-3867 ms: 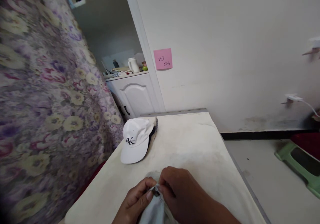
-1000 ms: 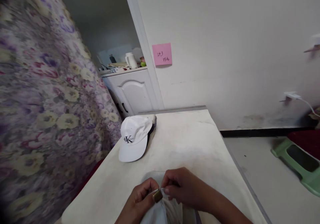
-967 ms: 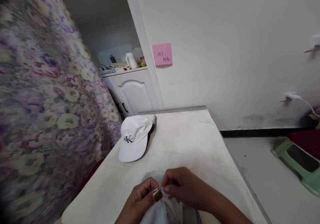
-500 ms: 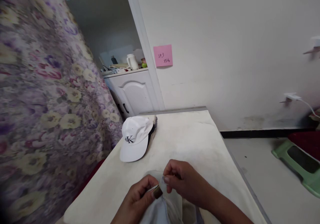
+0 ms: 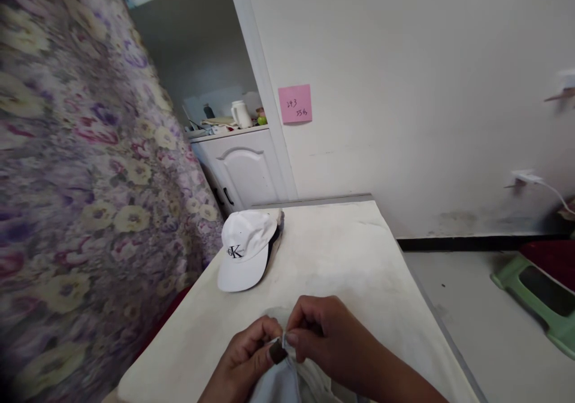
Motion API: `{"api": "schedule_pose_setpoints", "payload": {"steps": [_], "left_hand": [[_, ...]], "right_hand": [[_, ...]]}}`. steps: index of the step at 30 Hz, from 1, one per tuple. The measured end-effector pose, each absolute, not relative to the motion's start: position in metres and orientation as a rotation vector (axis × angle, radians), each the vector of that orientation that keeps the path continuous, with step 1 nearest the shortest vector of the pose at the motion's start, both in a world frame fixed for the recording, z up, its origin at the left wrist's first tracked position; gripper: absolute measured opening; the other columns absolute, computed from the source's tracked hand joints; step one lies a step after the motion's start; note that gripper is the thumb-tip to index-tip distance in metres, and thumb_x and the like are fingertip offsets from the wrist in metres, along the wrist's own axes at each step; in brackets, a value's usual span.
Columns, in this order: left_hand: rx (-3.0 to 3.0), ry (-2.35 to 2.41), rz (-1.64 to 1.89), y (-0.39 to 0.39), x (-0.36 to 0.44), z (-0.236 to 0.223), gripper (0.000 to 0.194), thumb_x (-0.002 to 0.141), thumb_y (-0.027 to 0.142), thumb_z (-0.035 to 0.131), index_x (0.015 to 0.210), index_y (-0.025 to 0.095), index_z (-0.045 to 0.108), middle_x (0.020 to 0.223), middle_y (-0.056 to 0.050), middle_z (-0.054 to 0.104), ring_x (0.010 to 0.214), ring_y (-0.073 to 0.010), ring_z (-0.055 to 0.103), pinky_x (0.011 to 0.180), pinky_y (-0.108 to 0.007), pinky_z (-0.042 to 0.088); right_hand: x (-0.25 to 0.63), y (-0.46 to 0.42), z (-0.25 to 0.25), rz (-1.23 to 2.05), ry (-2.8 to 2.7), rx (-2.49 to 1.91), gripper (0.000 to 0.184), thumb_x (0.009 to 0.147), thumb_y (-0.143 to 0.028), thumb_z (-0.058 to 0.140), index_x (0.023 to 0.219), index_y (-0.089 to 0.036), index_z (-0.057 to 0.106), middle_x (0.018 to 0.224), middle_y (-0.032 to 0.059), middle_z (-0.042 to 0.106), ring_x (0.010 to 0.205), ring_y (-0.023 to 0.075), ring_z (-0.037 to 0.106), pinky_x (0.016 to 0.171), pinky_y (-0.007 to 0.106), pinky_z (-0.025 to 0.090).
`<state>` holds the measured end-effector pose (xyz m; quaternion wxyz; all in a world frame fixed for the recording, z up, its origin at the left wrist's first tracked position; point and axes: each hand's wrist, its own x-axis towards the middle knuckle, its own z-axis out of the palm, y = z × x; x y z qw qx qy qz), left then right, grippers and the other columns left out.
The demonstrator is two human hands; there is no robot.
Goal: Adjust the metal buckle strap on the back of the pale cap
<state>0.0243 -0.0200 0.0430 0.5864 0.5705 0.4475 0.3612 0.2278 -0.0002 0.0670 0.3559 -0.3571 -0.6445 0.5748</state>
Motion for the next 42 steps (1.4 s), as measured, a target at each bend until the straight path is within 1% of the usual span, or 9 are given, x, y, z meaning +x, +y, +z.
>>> {"api": "schedule_pose_setpoints", "payload": {"steps": [9,15,23,29,36,42], "left_hand": [[1.407,1.077,0.828,-0.023,0.024,0.044,0.039,0.083,0.056,0.067,0.080,0.018,0.061,0.075,0.001,0.053,0.077,-0.0174,0.043,0.073,-0.029,0.035],[1.426,1.062,0.828,-0.024,0.023,0.043,0.038,0.084,0.055,0.067,0.081,0.017,0.062,0.076,0.000,0.054,0.078,-0.0179,0.044,0.074,-0.030,0.035],[1.428,1.099,0.821,-0.026,0.029,0.048,0.038,0.085,0.055,0.066,0.079,0.017,0.061,0.077,0.000,0.055,0.078,-0.0177,0.045,0.073,-0.029,0.036],[1.428,1.117,0.806,-0.025,0.027,0.046,0.036,0.084,0.054,0.066,0.080,0.018,0.060,0.076,0.001,0.052,0.077,-0.0170,0.043,0.072,-0.028,0.034],[1.336,1.116,0.825,-0.024,0.030,0.044,0.039,0.082,0.055,0.069,0.077,0.019,0.057,0.072,0.003,0.047,0.072,-0.0155,0.037,0.067,-0.028,0.030],[1.388,1.132,0.778,-0.025,0.030,0.044,0.040,0.081,0.057,0.070,0.078,0.018,0.059,0.071,0.003,0.047,0.071,-0.0152,0.037,0.066,-0.028,0.029]], "right_hand": [[0.226,-0.002,0.069,1.455,-1.687,-0.942,0.007,0.078,-0.013,0.060,0.072,-0.018,0.062,0.058,-0.0037,0.063,0.054,0.0110,0.048,0.053,0.025,0.032],[0.226,-0.004,0.069,1.448,-1.694,-0.938,0.007,0.078,-0.013,0.060,0.072,-0.018,0.061,0.059,-0.0032,0.063,0.055,0.0114,0.050,0.054,0.025,0.034],[0.228,-0.001,0.066,1.480,-1.727,-0.919,0.008,0.078,-0.014,0.059,0.072,-0.018,0.060,0.056,-0.0045,0.062,0.052,0.0105,0.047,0.053,0.025,0.031],[0.230,0.003,0.063,1.540,-1.722,-0.896,0.005,0.077,-0.016,0.060,0.073,-0.018,0.060,0.057,-0.0041,0.061,0.054,0.0114,0.048,0.055,0.026,0.033],[0.232,0.007,0.054,1.627,-1.668,-0.796,0.003,0.078,-0.017,0.062,0.075,-0.017,0.062,0.059,-0.0041,0.061,0.057,0.0119,0.052,0.058,0.026,0.036],[0.234,0.010,0.051,1.691,-1.690,-0.785,0.004,0.077,-0.014,0.062,0.075,-0.017,0.062,0.058,-0.0051,0.061,0.054,0.0098,0.051,0.056,0.023,0.035]]}}
